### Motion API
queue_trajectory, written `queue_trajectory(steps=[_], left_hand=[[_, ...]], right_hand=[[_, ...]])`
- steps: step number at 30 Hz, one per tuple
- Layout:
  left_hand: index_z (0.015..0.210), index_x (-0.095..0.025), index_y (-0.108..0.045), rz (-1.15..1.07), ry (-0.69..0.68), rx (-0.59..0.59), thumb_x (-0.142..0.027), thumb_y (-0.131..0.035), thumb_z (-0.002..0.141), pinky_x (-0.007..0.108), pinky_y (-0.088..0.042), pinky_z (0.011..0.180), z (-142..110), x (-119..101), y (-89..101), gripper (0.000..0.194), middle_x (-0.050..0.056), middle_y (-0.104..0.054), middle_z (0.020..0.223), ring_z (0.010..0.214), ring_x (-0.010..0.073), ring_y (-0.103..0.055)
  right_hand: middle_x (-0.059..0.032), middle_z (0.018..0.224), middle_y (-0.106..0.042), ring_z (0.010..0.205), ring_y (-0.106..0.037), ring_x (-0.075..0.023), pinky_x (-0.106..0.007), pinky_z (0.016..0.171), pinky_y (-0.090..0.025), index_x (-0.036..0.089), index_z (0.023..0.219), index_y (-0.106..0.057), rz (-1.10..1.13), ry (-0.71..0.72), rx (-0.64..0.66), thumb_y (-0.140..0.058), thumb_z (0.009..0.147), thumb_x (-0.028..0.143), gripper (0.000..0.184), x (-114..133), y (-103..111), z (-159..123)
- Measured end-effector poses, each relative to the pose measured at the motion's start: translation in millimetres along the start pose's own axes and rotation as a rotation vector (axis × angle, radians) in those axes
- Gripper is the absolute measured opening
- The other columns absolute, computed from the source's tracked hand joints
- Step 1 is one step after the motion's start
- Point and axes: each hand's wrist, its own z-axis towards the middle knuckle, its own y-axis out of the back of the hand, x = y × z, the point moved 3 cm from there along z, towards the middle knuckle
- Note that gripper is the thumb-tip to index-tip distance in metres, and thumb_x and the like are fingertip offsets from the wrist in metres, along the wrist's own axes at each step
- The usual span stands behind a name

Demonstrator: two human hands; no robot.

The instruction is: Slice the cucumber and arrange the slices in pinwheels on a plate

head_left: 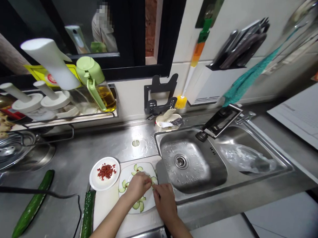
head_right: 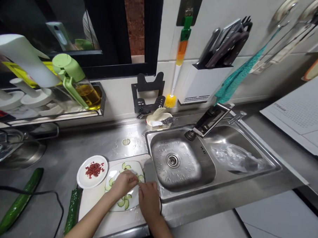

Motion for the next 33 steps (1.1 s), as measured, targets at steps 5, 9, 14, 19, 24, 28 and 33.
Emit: queue_trajectory(steps=[5, 9, 14, 19, 24, 28, 33], left_hand=[[0.069, -0.020, -0.068, 0.015, 0.012, 0.011, -0.015, -0.053, 0.073, 0.025, -0.042, 0.073, -0.4, -1.8, 1.3, 0.017, 0.003, -0.065, 0.071, 0.075, 0.0157, -0.058], [0.070, -0.020, -0.068, 0.011, 0.023, 0.004, -0.016, -0.052, 0.074, 0.025, -0.041, 0.075, -0.9, -3.4, 2.0, 0.017, 0.003, -0.065, 0.072, 0.076, 0.0156, -0.058], [0.069, -0.020, -0.068, 0.017, 0.020, 0.002, -0.018, -0.052, 0.076, 0.024, -0.041, 0.074, -0.6, -0.3, -1.0, 0.018, 0.002, -0.064, 0.071, 0.075, 0.0150, -0.058], [0.070, -0.020, -0.069, 0.023, 0.001, -0.009, -0.018, -0.052, 0.077, 0.023, -0.040, 0.073, -0.8, 3.1, -2.7, 0.018, 0.002, -0.063, 0.071, 0.075, 0.0145, -0.057], [0.075, -0.021, -0.070, 0.021, 0.009, -0.006, -0.019, -0.053, 0.076, 0.023, -0.041, 0.071, -1.5, 4.2, -2.1, 0.017, 0.003, -0.064, 0.073, 0.076, 0.0151, -0.058], [0.076, -0.021, -0.071, 0.028, 0.029, 0.004, -0.021, -0.054, 0.076, 0.024, -0.041, 0.070, -2.1, 5.1, -1.9, 0.017, 0.003, -0.064, 0.073, 0.076, 0.0158, -0.058], [0.079, -0.021, -0.071, 0.012, 0.057, 0.000, -0.021, -0.054, 0.075, 0.024, -0.042, 0.069, -3.0, 7.0, -1.8, 0.018, 0.003, -0.064, 0.074, 0.077, 0.0162, -0.058]], right_hand=[[-0.0043, 0.089, -0.064, 0.090, -0.047, -0.0228, -0.033, 0.081, -0.035, 0.022, 0.105, -0.064, 0.020, -0.003, 0.007, -0.046, 0.084, 0.013, 0.030, 0.5, -0.4, 1.6], [-0.0047, 0.089, -0.063, 0.090, -0.047, -0.0232, -0.033, 0.081, -0.036, 0.022, 0.106, -0.064, 0.019, 0.000, 0.012, -0.046, 0.084, 0.013, 0.030, -0.5, -2.6, 2.8], [-0.0051, 0.089, -0.063, 0.090, -0.048, -0.0237, -0.034, 0.081, -0.036, 0.022, 0.106, -0.064, 0.003, -0.003, 0.021, -0.046, 0.083, 0.012, 0.031, -1.2, -3.8, 4.2], [-0.0054, 0.090, -0.063, 0.091, -0.048, -0.0245, -0.033, 0.079, -0.036, 0.022, 0.108, -0.064, -0.003, -0.015, 0.034, -0.047, 0.083, 0.013, 0.032, 1.0, -1.9, 5.0], [-0.0057, 0.090, -0.064, 0.091, -0.048, -0.0246, -0.034, 0.079, -0.036, 0.022, 0.105, -0.065, -0.011, -0.018, 0.035, -0.048, 0.082, 0.012, 0.030, 2.2, -1.8, 5.4], [-0.0049, 0.090, -0.064, 0.091, -0.048, -0.0238, -0.033, 0.080, -0.036, 0.023, 0.104, -0.065, -0.001, 0.009, 0.020, -0.049, 0.081, 0.011, 0.030, 2.3, -1.1, 4.6], [-0.0049, 0.090, -0.064, 0.090, -0.048, -0.0234, -0.033, 0.080, -0.036, 0.022, 0.101, -0.065, -0.004, 0.006, 0.020, -0.048, 0.082, 0.012, 0.028, 1.9, -1.0, 3.7]])
